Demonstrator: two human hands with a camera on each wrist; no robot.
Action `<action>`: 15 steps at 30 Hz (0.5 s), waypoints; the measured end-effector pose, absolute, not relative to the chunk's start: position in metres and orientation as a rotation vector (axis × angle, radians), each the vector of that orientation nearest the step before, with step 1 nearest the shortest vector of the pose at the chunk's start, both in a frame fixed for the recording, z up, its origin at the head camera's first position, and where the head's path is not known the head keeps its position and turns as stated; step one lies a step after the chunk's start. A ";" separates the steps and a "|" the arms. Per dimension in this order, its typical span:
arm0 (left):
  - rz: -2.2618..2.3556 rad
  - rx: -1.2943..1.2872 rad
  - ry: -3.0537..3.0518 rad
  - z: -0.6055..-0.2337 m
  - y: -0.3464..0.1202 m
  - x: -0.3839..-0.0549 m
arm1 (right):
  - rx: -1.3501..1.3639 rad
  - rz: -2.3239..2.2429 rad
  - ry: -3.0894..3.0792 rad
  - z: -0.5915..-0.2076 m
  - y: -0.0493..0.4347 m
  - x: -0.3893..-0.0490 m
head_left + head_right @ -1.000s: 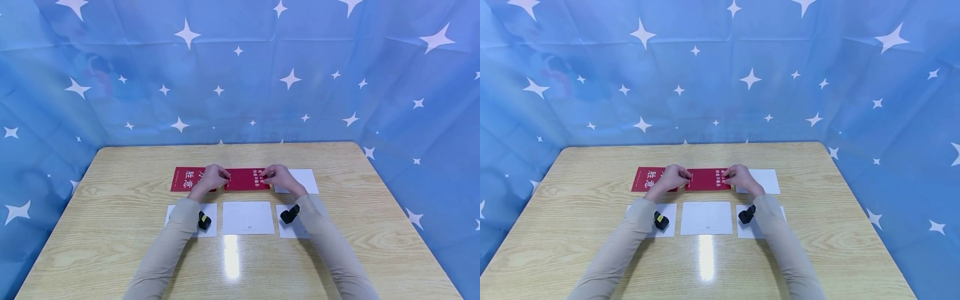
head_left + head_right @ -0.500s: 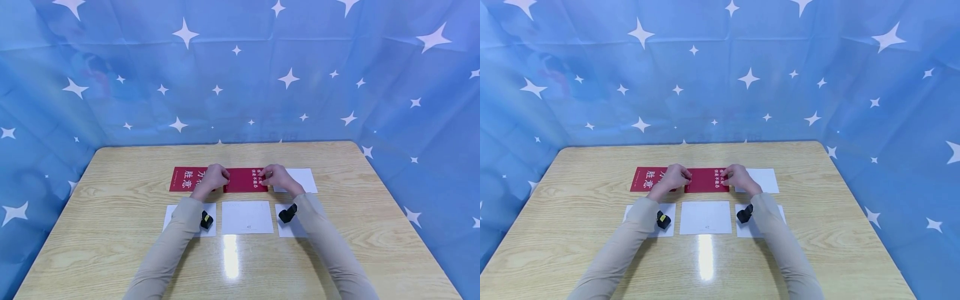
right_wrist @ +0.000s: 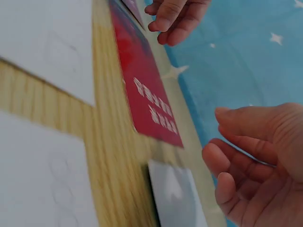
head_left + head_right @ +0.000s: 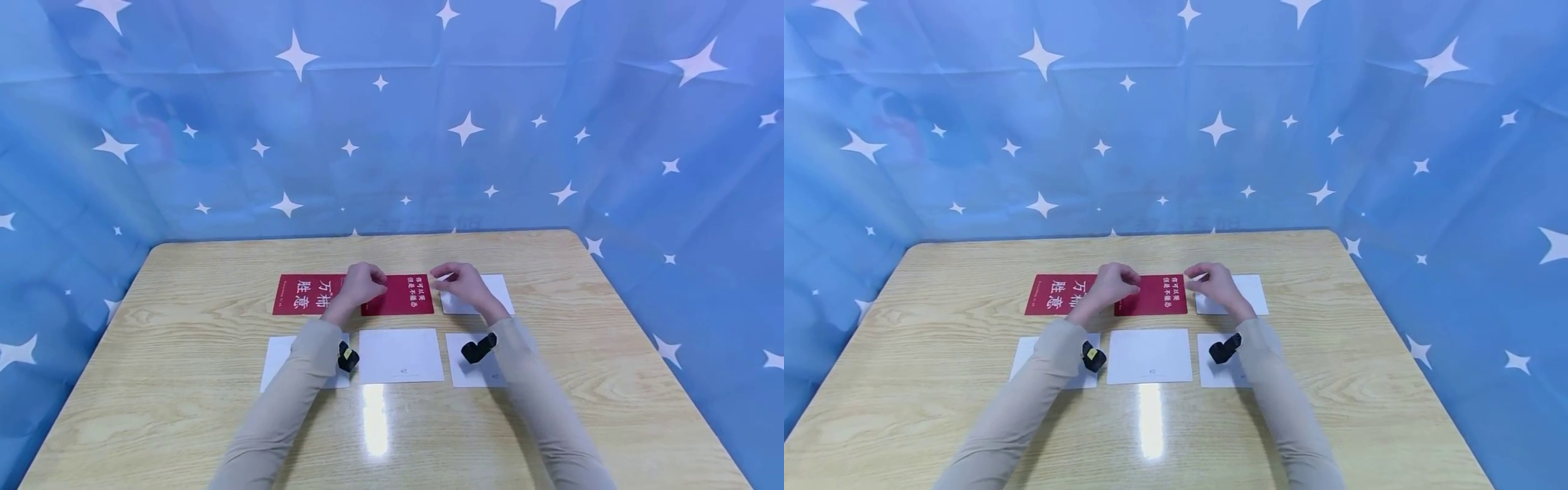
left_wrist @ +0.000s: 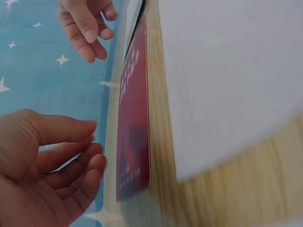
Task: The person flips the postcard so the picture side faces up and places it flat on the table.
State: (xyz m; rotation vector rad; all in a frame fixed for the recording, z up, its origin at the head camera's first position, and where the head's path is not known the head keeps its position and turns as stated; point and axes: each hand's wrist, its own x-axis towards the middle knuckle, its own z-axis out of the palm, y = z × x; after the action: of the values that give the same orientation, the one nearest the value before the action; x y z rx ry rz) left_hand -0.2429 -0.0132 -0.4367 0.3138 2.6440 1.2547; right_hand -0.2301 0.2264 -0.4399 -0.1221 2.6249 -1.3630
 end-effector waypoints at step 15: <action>1.473 0.301 2.446 -0.439 0.053 -0.246 | 0.067 -1.462 2.692 -0.442 0.286 -0.219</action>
State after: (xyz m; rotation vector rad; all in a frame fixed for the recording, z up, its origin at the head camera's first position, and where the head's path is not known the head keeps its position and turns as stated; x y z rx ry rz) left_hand -0.2463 0.0526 -0.4388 0.3010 2.4458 1.4730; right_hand -0.2195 0.2862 -0.4415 0.0670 2.6916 -1.4623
